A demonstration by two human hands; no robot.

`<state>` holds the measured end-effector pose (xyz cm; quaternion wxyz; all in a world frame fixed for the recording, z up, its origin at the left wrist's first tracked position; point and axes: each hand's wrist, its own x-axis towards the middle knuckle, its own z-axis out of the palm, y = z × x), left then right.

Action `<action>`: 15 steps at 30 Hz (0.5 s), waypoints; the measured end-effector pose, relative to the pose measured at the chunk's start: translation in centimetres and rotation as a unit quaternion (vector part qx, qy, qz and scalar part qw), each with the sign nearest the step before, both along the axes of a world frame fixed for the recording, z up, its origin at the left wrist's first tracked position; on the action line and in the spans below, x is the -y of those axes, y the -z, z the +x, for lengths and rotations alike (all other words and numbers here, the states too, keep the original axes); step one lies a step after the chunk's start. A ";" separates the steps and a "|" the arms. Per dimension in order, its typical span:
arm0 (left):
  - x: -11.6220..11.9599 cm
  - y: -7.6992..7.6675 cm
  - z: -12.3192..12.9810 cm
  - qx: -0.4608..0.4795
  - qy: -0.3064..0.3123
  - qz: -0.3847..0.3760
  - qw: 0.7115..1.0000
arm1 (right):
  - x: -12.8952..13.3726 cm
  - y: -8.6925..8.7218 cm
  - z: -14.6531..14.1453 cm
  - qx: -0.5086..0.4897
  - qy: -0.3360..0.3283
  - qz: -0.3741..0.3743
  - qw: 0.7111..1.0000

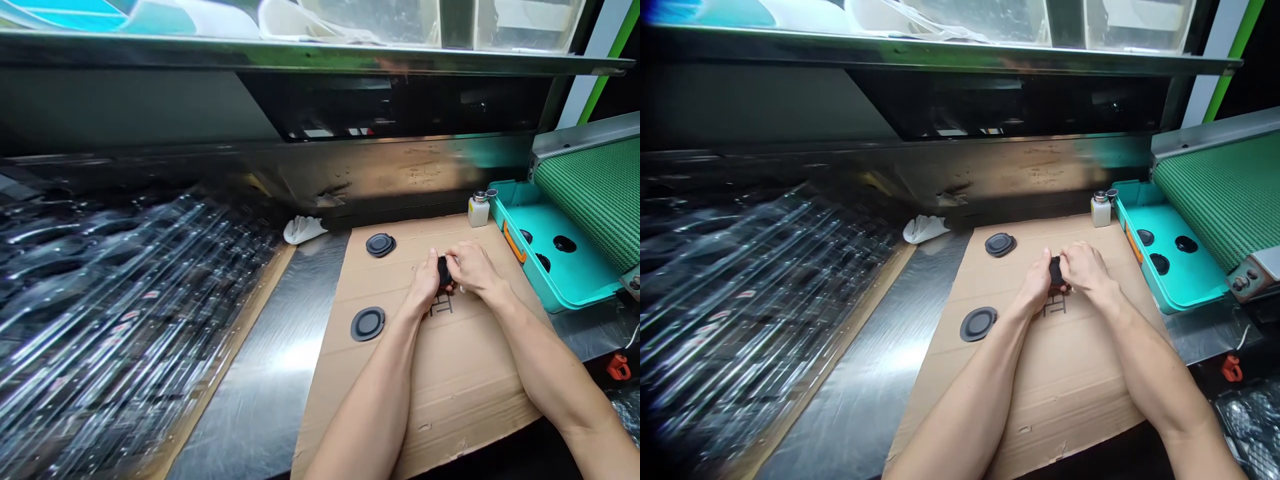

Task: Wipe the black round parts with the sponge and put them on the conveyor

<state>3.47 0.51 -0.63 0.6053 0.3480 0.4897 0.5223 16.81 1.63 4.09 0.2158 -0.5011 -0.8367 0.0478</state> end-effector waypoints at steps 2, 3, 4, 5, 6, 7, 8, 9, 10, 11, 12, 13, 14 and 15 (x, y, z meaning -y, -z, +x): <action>-0.1 0.0 0.1 0.001 -0.013 0.001 1.000 | -0.1 0.1 -0.1 -0.027 -0.006 0.010 1.000; -0.1 0.1 0.1 0.000 -0.018 0.000 1.000 | -0.1 0.2 -0.2 -0.038 -0.010 0.011 0.999; -0.1 0.1 0.1 -0.003 -0.019 0.000 1.000 | -0.1 0.3 -0.2 -0.046 -0.013 0.012 0.999; -0.1 0.2 0.1 -0.008 -0.016 -0.001 1.000 | -0.2 0.4 -0.2 -0.049 -0.015 0.013 0.999; -0.1 0.3 0.1 -0.012 -0.010 -0.002 1.000 | -0.3 0.5 -0.2 -0.045 -0.015 0.011 0.999; -0.1 0.4 0.0 -0.013 -0.004 -0.001 1.000 | -0.3 0.6 -0.1 -0.035 -0.013 0.004 0.999; -0.2 0.4 0.0 -0.010 -0.002 0.001 1.000 | -0.4 0.6 0.0 -0.023 -0.008 -0.006 1.000; -0.2 0.5 0.0 -0.002 -0.003 0.004 1.000 | -0.4 0.6 0.1 -0.017 -0.003 -0.016 1.000; -0.2 0.6 -0.1 0.007 -0.008 0.005 1.000 | -0.4 0.5 0.2 -0.021 0.001 -0.022 1.000; -0.2 0.6 -0.1 0.017 -0.015 0.004 1.000 | -0.4 0.5 0.2 -0.037 0.005 -0.019 0.999; -0.3 0.7 -0.1 0.024 -0.022 0.003 0.999 | -0.3 0.5 0.1 -0.063 0.008 -0.009 0.998; -0.3 0.8 0.0 0.028 -0.027 0.002 0.999 | -0.3 0.5 0.0 -0.091 0.007 0.006 0.996; -0.4 0.8 0.0 0.029 -0.031 0.000 0.999 | -0.2 0.5 -0.2 -0.114 0.004 0.019 0.993; -0.4 0.8 0.1 0.030 -0.032 0.000 0.999 | -0.1 0.6 -0.4 -0.128 -0.002 0.025 0.991</action>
